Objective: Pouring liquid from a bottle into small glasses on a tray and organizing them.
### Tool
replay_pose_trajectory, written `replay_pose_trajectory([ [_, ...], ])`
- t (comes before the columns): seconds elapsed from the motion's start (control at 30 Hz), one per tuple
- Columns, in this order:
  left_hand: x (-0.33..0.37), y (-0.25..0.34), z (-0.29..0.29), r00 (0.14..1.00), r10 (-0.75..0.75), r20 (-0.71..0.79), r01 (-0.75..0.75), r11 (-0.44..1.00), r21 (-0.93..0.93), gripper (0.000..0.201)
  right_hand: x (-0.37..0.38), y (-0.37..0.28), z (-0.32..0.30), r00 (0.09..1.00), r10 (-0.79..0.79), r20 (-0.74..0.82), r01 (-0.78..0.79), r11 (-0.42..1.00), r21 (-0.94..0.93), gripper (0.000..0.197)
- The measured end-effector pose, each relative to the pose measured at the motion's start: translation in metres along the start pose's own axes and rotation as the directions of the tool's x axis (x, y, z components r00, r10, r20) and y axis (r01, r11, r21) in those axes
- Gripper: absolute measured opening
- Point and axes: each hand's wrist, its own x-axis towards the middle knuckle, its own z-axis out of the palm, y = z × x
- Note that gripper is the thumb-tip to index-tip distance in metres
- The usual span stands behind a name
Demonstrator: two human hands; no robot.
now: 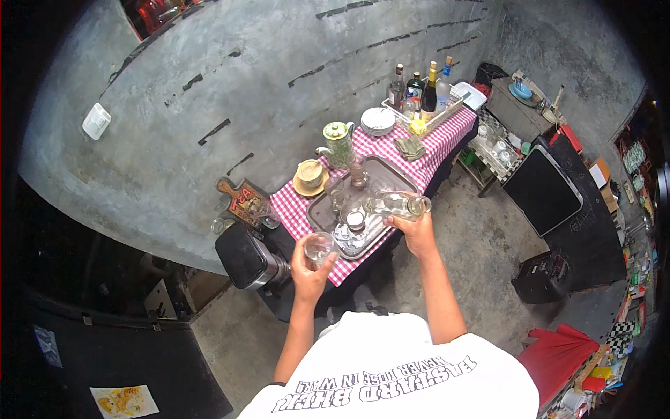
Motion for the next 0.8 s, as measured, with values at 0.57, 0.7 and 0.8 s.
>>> replay_pose_trajectory([
  [0.57,-0.029,0.037,0.116,0.967,-0.068,0.244,0.070,0.998,0.002,0.056,0.027,-0.056,-0.021,0.866,-0.440,0.238,0.498,0.723,-0.478,0.047],
  [0.7,-0.023,0.044,0.122,0.965,-0.043,0.258,0.026,0.997,0.071,0.058,0.030,-0.065,-0.017,0.836,-0.490,0.249,0.543,0.667,-0.511,0.047],
  [0.8,-0.018,0.046,0.123,0.960,-0.017,0.281,-0.006,0.997,0.080,0.057,0.033,-0.070,-0.013,0.810,-0.516,0.278,0.577,0.618,-0.534,0.047],
])
